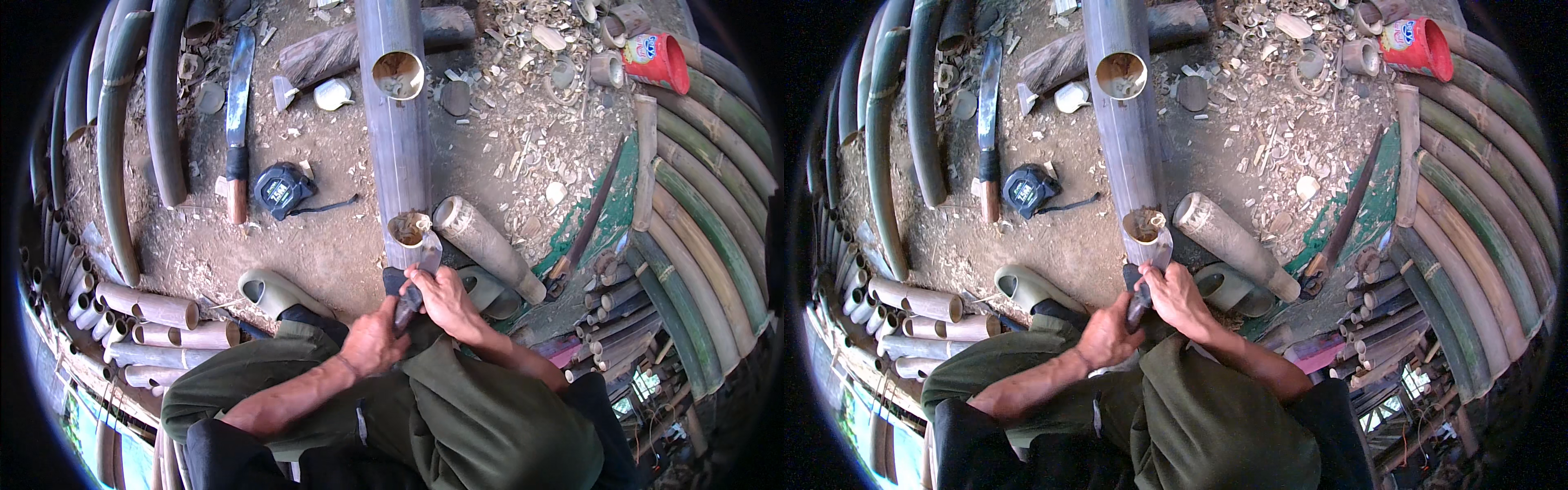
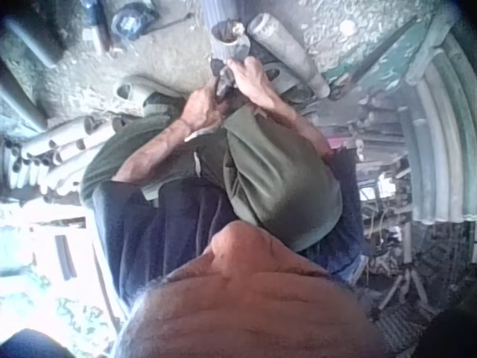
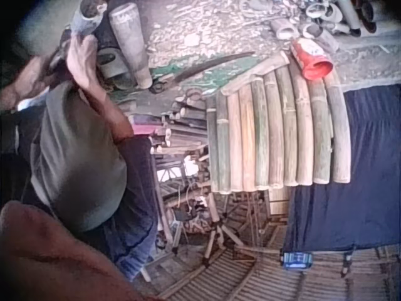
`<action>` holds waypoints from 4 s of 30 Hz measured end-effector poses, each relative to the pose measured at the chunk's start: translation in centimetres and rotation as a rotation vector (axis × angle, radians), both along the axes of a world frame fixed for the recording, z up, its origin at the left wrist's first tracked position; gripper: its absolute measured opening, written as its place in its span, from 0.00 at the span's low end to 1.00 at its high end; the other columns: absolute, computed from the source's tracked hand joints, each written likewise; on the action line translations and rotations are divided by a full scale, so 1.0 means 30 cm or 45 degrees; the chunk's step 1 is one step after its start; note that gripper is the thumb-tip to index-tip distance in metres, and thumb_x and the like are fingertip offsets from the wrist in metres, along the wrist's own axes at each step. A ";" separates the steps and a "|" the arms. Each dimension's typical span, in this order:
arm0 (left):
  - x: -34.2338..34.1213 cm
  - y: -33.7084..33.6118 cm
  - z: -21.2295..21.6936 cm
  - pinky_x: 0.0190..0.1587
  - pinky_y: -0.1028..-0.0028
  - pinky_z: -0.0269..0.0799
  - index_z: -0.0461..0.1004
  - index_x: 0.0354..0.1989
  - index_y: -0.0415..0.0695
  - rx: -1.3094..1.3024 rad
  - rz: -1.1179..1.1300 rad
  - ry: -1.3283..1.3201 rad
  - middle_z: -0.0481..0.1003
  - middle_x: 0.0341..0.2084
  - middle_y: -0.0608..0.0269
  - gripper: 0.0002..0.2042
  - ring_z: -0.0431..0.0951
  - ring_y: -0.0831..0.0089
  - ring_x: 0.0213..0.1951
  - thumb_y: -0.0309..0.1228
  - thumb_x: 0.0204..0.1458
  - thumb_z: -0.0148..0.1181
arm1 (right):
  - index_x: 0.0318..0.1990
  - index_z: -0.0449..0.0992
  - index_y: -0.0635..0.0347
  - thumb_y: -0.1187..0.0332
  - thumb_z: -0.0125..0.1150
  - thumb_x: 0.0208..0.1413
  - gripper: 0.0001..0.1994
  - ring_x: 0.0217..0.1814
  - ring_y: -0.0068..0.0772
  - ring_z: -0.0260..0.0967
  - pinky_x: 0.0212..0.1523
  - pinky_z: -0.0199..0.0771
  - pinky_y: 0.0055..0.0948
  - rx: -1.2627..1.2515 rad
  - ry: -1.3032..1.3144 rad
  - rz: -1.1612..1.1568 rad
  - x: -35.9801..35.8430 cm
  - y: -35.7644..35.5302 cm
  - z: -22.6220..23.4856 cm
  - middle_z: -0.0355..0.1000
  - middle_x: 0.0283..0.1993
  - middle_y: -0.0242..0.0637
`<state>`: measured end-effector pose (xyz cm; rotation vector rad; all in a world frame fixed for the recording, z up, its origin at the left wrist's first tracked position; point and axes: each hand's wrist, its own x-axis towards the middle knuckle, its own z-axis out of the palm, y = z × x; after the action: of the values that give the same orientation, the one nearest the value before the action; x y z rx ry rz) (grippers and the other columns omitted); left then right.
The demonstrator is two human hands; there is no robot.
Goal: The person carves holes into a bamboo pole with a hand tool, measures a bamboo section with a tape measure, and cuts it with a hand saw.
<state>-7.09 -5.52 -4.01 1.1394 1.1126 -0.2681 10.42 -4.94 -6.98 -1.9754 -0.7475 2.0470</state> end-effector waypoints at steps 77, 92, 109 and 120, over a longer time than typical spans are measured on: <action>-0.497 0.123 1.185 0.60 0.66 0.64 0.70 0.53 0.35 1.428 0.973 -0.366 0.71 0.51 0.47 0.40 0.71 0.61 0.56 0.52 0.35 0.75 | 0.69 0.50 0.57 0.51 0.75 0.37 0.52 0.66 0.60 0.55 0.65 0.57 0.51 0.666 -1.139 0.773 0.237 -0.763 0.568 0.56 0.65 0.54; -0.352 -0.122 1.334 0.49 0.69 0.74 0.68 0.55 0.35 1.216 0.904 -1.129 0.76 0.43 0.57 0.36 0.77 0.71 0.43 0.44 0.39 0.73 | 0.63 0.63 0.61 0.51 0.68 0.47 0.38 0.59 0.53 0.65 0.61 0.63 0.43 0.630 -0.732 0.294 0.400 -1.009 0.578 0.68 0.58 0.52; -0.066 -0.134 1.403 0.50 0.70 0.74 0.68 0.54 0.32 1.588 0.492 -1.353 0.77 0.42 0.51 0.41 0.78 0.67 0.43 0.44 0.31 0.77 | 0.64 0.58 0.61 0.57 0.64 0.50 0.36 0.44 0.38 0.72 0.44 0.74 0.35 0.816 -0.048 -0.549 0.392 -1.068 1.030 0.70 0.47 0.44; -0.057 -0.287 1.336 0.44 0.62 0.76 0.67 0.50 0.34 1.641 0.259 -1.441 0.77 0.36 0.43 0.36 0.80 0.51 0.39 0.38 0.30 0.72 | 0.61 0.61 0.64 0.59 0.66 0.48 0.35 0.42 0.39 0.73 0.39 0.77 0.35 1.885 -1.067 -0.433 0.506 -1.141 1.817 0.70 0.49 0.46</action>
<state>-8.79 -14.13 36.08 1.8526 0.2328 1.3047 25.60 -39.16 47.51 -1.5896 -1.3271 0.0539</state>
